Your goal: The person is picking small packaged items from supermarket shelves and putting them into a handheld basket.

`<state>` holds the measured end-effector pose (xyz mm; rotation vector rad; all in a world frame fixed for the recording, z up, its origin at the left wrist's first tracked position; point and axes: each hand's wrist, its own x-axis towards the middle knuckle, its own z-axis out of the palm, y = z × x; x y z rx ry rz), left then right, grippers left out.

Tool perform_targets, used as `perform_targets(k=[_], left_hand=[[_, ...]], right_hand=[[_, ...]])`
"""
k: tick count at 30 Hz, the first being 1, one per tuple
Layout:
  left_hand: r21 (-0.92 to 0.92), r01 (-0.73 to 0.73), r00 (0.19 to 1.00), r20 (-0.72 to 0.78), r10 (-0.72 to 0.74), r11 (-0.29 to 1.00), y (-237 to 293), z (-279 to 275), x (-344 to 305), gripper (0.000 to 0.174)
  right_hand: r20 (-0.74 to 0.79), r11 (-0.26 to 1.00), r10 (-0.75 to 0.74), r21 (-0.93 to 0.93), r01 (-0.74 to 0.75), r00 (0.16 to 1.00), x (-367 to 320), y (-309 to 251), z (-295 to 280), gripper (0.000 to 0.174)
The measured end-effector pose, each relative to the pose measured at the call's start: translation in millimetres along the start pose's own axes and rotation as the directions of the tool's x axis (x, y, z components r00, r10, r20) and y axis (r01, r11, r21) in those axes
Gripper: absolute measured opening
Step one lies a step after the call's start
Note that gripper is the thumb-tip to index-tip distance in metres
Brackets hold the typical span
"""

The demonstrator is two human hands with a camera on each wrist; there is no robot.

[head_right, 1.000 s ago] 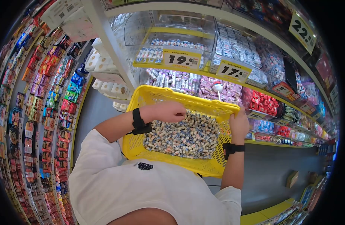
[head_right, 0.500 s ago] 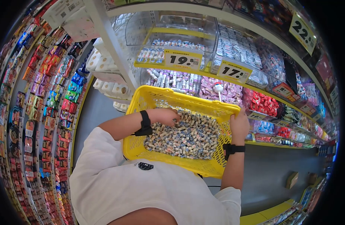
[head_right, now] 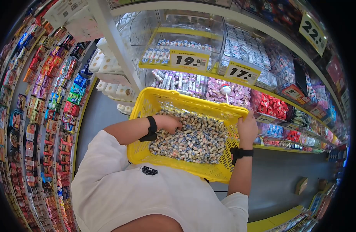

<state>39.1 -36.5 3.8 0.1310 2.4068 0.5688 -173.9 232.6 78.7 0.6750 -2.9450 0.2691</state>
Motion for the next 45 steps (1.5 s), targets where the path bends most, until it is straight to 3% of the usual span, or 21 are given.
perform_targets(k=[7,13,16,20,22,25,28,31,37,45], left_hand=[[0.072,-0.028,0.991,-0.128,0.038,0.997,-15,23,15,0.036],[0.032,0.046,0.991,-0.129,-0.041,0.998,0,8,4,0.023],[0.053,0.006,0.993,-0.121,0.001,0.999,-5,10,7,0.006],[-0.016,-0.016,0.987,-0.158,0.014,1.0,-11,9,8,0.002],[-0.026,0.031,0.995,-0.094,-0.033,0.999,-7,3,8,0.002],[-0.049,-0.194,0.909,-0.385,0.161,0.98,-13,12,11,0.007],[-0.166,-0.174,0.929,-0.356,0.106,0.971,-5,-2,13,0.015],[-0.247,-0.234,0.885,-0.455,0.1,0.94,2,-11,4,0.019],[-0.328,-0.238,0.884,-0.463,0.064,0.914,14,-28,-11,0.022],[-0.339,-0.305,0.777,-0.629,0.027,0.89,22,-40,-22,0.018]], right_hand=[[-0.009,1.0,-0.002,-0.002,0.002,1.0,1,2,3,0.043],[-0.013,1.0,-0.006,0.007,0.006,1.0,0,1,2,0.043],[-0.029,1.0,-0.014,0.002,0.014,0.999,1,4,6,0.045],[-0.007,1.0,-0.001,0.002,0.001,1.0,1,2,4,0.047],[-0.009,1.0,0.004,0.003,-0.004,1.0,1,1,3,0.047],[0.007,1.0,0.008,0.006,-0.008,1.0,1,1,1,0.047],[0.006,1.0,0.011,0.004,-0.011,1.0,1,0,1,0.047],[0.008,1.0,0.011,0.007,-0.012,1.0,1,0,1,0.047],[0.023,1.0,0.017,0.008,-0.017,1.0,1,-1,-1,0.046],[0.023,1.0,0.016,0.008,-0.017,1.0,1,1,1,0.043]])
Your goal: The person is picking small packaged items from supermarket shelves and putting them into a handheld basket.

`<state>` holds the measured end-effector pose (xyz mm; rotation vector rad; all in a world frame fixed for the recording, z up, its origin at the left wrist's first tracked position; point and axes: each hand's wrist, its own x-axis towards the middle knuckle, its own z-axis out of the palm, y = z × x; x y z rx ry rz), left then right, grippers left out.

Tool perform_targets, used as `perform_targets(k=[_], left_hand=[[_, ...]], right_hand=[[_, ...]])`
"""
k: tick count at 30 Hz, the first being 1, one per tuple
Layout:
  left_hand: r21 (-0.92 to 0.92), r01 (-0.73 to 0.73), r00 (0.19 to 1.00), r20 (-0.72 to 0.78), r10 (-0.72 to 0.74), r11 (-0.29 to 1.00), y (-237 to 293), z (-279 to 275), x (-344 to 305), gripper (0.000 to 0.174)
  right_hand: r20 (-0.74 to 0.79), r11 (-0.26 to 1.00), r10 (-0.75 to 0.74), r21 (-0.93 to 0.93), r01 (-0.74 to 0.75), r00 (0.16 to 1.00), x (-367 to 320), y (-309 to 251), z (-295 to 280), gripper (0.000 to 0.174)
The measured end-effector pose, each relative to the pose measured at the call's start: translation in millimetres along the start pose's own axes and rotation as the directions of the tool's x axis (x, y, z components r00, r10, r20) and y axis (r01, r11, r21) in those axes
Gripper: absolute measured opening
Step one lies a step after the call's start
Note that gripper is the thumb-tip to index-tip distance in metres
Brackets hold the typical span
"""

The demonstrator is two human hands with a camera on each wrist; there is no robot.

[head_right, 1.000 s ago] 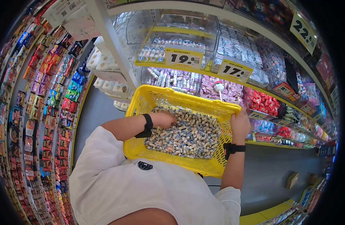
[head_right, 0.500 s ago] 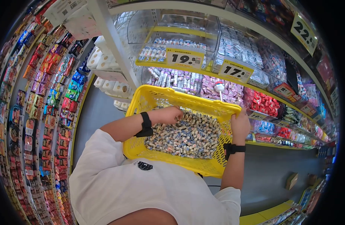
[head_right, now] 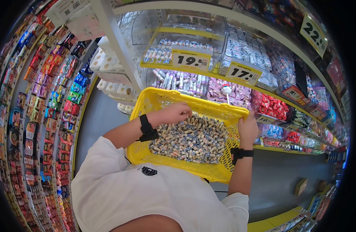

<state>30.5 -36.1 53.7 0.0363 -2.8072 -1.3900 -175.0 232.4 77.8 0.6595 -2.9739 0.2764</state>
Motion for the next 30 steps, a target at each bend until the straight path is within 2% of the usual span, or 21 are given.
perform_targets(k=[4,7,10,13,16,22,26,30], left_hand=[[-0.042,-0.005,0.994,-0.112,0.0,0.999,12,-15,-1,0.013],[0.027,-0.041,0.989,-0.138,0.045,0.999,30,-33,-1,0.012],[0.139,-0.113,0.976,-0.168,0.136,0.984,47,-50,-4,0.012],[0.144,-0.166,0.962,-0.192,0.193,0.975,73,-76,-8,0.011],[0.134,-0.304,0.889,-0.316,0.331,0.943,97,-102,-10,0.012],[0.245,-0.217,0.847,-0.435,0.307,0.945,133,-157,-12,0.016],[0.09,-0.111,0.837,-0.528,0.142,0.99,145,-181,-12,0.015],[0.244,-0.151,0.791,-0.551,0.265,0.958,129,-203,4,0.016]], right_hand=[[0.005,1.0,0.0,-0.004,0.0,1.0,-1,-2,-3,0.044],[-0.033,1.0,-0.019,0.005,0.019,0.999,-1,-1,-1,0.046],[-0.014,1.0,-0.006,0.004,0.006,1.0,0,-1,-2,0.049],[-0.005,1.0,-0.002,0.003,0.002,1.0,-1,-2,-3,0.05],[-0.033,1.0,-0.013,0.009,0.013,0.999,-1,-1,-2,0.048],[-0.019,1.0,-0.011,0.014,0.011,1.0,-2,-3,-5,0.047],[-0.043,0.999,-0.029,0.018,0.03,0.999,-2,0,-2,0.05],[-0.043,0.999,-0.032,0.007,0.032,0.999,-1,2,1,0.051]])
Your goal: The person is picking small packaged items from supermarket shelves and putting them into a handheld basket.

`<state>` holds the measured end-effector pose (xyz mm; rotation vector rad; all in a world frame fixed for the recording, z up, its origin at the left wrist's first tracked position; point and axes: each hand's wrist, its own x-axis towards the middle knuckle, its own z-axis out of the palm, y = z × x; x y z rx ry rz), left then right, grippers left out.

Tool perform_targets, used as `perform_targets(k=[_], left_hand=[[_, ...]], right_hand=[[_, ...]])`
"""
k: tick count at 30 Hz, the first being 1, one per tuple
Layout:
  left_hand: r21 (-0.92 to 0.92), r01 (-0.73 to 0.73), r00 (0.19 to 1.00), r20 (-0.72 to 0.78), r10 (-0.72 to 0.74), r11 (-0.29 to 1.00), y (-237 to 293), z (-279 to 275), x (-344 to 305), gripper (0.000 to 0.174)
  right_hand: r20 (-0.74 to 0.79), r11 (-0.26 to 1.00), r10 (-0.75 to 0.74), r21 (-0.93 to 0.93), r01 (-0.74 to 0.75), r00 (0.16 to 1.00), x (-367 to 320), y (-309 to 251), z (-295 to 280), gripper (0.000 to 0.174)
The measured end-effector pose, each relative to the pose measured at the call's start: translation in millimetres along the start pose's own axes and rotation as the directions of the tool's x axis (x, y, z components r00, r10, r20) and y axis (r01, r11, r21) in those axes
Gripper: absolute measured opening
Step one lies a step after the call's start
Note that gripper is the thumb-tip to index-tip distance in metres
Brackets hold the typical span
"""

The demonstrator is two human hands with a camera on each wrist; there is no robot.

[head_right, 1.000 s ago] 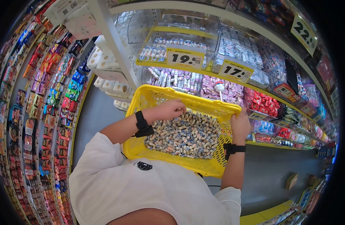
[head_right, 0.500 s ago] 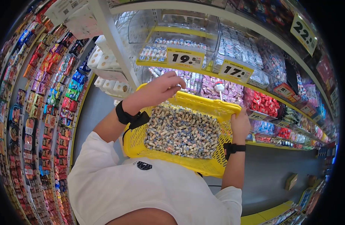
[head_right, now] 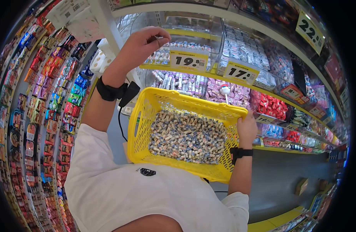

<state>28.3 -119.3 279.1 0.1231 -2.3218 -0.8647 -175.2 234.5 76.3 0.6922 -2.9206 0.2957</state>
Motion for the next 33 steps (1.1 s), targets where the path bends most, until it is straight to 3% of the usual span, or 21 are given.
perform_targets(k=[5,14,17,20,23,26,33], left_hand=[[0.171,-0.017,1.0,0.0,0.017,0.985,-16,-6,17,0.023],[0.222,0.22,0.953,0.158,-0.258,0.95,-24,-19,45,0.028],[0.211,0.17,0.953,0.212,-0.215,0.963,-47,-20,54,0.029],[0.33,0.007,0.984,0.168,-0.066,0.944,-65,-18,59,0.027],[0.46,0.063,0.953,0.234,-0.19,0.886,-66,-20,62,0.026],[0.47,-0.004,0.948,0.283,-0.146,0.882,-83,-13,67,0.019],[0.694,-0.006,0.918,0.29,-0.272,0.72,-104,5,75,0.014]], right_hand=[[0.007,1.0,0.003,-0.012,-0.002,1.0,0,0,0,0.052],[0.015,1.0,0.003,-0.02,-0.002,1.0,1,1,1,0.052],[0.014,1.0,0.001,-0.021,-0.001,1.0,1,1,1,0.052],[0.017,1.0,0.004,-0.023,-0.004,1.0,1,1,1,0.052],[0.012,1.0,0.002,-0.03,-0.002,1.0,1,2,2,0.052],[0.009,0.999,0.0,-0.035,0.0,1.0,1,2,2,0.052],[0.005,1.0,-0.001,-0.017,0.001,1.0,1,1,1,0.049]])
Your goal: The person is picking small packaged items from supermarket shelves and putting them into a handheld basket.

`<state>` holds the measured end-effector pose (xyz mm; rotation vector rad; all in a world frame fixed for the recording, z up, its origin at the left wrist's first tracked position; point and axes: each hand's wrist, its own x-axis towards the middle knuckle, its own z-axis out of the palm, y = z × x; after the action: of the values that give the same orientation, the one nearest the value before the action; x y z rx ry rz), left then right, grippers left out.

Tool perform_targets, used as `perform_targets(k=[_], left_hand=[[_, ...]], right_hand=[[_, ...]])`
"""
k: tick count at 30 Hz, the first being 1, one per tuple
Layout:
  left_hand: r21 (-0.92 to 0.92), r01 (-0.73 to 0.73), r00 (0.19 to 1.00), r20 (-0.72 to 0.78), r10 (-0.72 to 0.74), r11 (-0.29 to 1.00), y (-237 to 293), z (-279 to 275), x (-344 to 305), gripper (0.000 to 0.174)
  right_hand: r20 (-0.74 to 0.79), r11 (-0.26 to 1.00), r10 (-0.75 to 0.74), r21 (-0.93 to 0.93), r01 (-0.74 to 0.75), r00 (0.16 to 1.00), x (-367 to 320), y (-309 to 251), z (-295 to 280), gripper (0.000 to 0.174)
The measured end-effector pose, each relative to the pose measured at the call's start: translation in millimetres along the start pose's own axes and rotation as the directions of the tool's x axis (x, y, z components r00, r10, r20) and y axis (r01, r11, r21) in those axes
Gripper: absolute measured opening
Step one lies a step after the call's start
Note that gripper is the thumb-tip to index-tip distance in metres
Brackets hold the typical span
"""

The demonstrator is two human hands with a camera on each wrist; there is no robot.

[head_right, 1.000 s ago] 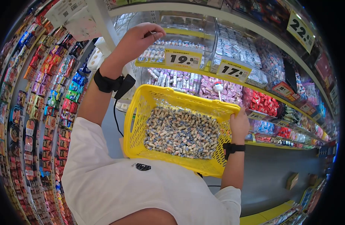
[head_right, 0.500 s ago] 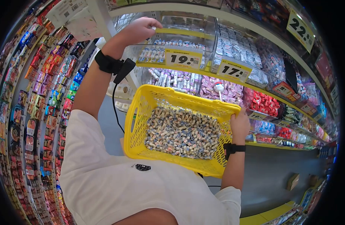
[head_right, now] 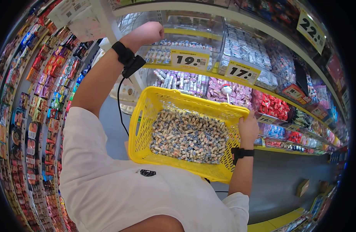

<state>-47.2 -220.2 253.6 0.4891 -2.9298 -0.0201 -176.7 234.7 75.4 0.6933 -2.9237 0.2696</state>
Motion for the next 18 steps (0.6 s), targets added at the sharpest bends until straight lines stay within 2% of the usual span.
perform_targets(k=[2,8,11,18], left_hand=[[-0.001,0.032,0.999,0.04,-0.032,0.999,-2,5,3,0.014],[0.138,0.0,0.995,0.096,-0.014,0.99,-6,12,10,0.022],[0.066,0.064,0.991,0.117,-0.071,0.996,12,0,-2,0.025],[-0.009,0.115,0.981,0.155,-0.112,0.993,10,5,1,0.032]], right_hand=[[-0.006,1.0,-0.003,0.01,0.003,1.0,-1,0,0,0.049],[0.001,1.0,-0.004,0.016,0.004,1.0,0,2,3,0.05],[-0.008,1.0,-0.007,0.01,0.007,1.0,0,3,5,0.05],[-0.018,1.0,-0.014,0.002,0.014,1.0,-1,2,3,0.046]])
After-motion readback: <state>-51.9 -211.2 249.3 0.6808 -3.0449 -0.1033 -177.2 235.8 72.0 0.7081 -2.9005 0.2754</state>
